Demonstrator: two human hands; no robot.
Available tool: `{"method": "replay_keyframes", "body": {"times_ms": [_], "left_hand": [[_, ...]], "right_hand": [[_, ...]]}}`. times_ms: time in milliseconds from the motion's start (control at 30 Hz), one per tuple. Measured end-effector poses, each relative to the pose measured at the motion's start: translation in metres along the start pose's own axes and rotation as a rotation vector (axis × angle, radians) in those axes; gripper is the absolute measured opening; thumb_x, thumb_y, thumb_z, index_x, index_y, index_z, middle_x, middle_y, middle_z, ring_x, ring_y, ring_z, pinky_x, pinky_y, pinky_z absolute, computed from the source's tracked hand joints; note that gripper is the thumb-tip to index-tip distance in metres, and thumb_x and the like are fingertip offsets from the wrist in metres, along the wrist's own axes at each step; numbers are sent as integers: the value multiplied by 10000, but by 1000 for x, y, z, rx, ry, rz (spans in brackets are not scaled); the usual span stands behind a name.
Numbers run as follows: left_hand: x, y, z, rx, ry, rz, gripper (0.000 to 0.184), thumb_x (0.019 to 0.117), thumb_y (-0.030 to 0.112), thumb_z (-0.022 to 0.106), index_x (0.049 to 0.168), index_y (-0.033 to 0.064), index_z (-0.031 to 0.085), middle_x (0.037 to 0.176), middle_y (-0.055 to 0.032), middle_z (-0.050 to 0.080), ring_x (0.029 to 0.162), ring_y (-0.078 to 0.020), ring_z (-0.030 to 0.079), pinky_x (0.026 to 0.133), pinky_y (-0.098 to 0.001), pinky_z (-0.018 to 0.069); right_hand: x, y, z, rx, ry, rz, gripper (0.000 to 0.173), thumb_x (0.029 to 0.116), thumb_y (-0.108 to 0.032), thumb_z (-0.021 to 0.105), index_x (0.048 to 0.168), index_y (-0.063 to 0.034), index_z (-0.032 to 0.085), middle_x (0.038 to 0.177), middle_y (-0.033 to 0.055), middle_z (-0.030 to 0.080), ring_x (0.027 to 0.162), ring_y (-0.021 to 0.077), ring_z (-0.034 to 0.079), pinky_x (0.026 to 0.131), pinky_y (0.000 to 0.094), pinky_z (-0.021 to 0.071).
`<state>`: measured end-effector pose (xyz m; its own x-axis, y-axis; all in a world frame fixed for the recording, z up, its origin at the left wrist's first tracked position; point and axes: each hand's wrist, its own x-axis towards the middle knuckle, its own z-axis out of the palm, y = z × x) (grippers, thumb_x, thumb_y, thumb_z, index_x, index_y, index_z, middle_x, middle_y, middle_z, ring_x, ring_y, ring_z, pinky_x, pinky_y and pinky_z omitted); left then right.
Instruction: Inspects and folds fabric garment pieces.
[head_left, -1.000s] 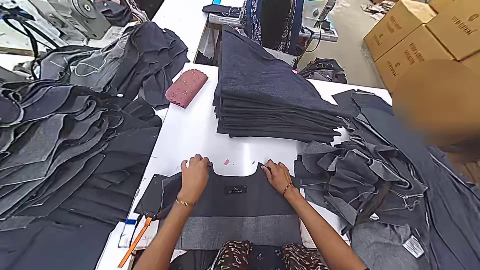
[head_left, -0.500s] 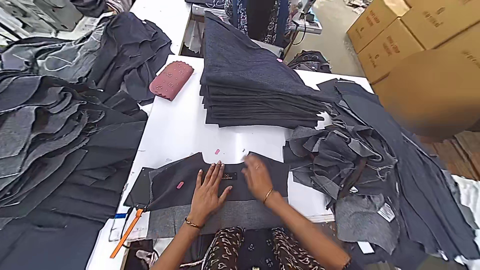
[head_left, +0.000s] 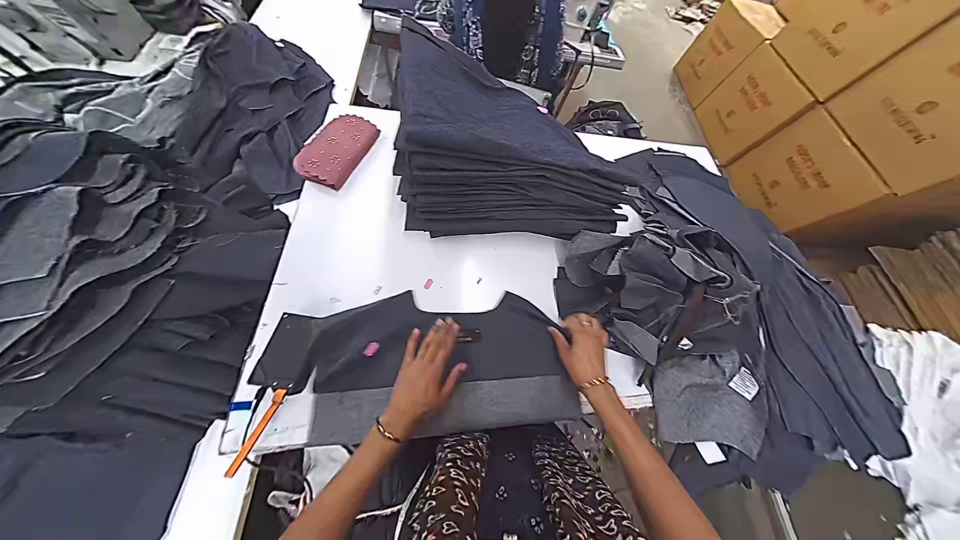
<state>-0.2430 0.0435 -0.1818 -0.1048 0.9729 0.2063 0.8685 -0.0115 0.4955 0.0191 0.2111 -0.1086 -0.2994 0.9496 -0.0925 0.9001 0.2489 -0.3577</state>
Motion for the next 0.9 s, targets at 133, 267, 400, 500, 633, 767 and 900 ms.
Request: {"method": "replay_keyframes", "body": {"times_ms": [133,267,400,500,633,767,900], "left_hand": [[-53,34,7,89,91,19,339,979,353,511,1125,160,748,1121,-158,712,1042,-368,692,883,-567,510],[-32,23,7,163,154,-157,370,993,373,478,1122,114,710,1109,-194,685,1047,-394,669,905,-588,470],[6,2,10,230,189,-221,514,1010,433,407,1302,103,670,1245,-193,671,1155,-404,647,986,-641,421],[21,-13,11,256,146,-303,620,1043,455,283,1499,111,524,1500,-133,550,1386,-380,509,1099,-681,309],[32,-27,11,224,129,-345,662,1052,488,228,1561,123,442,1600,-40,446,1493,-317,385,1155,-714,189],[33,-32,9,195,115,-354,674,1047,509,230,1578,136,414,1618,-25,419,1512,-299,353,1162,-733,148],[37,-33,10,184,108,-385,691,1042,492,221,1581,95,394,1631,-66,393,1522,-317,329,1184,-710,127]], "right_hand": [[-36,52,-28,-122,387,70,186,901,-114,682,1005,33,729,1136,333,651,1081,582,589,832,730,425],[-42,7,12,-8,390,-273,195,941,-143,627,986,-32,780,1069,207,731,1043,430,689,890,606,528],[-43,-74,74,111,-207,-716,389,1027,-177,500,1373,-84,653,1479,102,582,1378,303,542,1113,542,435],[-12,-96,95,-80,-288,-773,575,1071,-386,377,1572,-108,419,1643,41,377,1504,239,378,1199,560,295],[38,-115,99,-129,-322,-755,667,1070,-498,307,1612,-109,327,1680,33,295,1546,213,286,1241,560,197],[48,-101,88,-120,-328,-635,757,1042,-593,329,1622,-107,296,1691,30,267,1564,208,231,1255,576,133],[40,-77,80,-103,-290,-524,695,1049,-547,362,1617,-148,327,1683,-14,291,1570,216,211,1245,611,110]]}}
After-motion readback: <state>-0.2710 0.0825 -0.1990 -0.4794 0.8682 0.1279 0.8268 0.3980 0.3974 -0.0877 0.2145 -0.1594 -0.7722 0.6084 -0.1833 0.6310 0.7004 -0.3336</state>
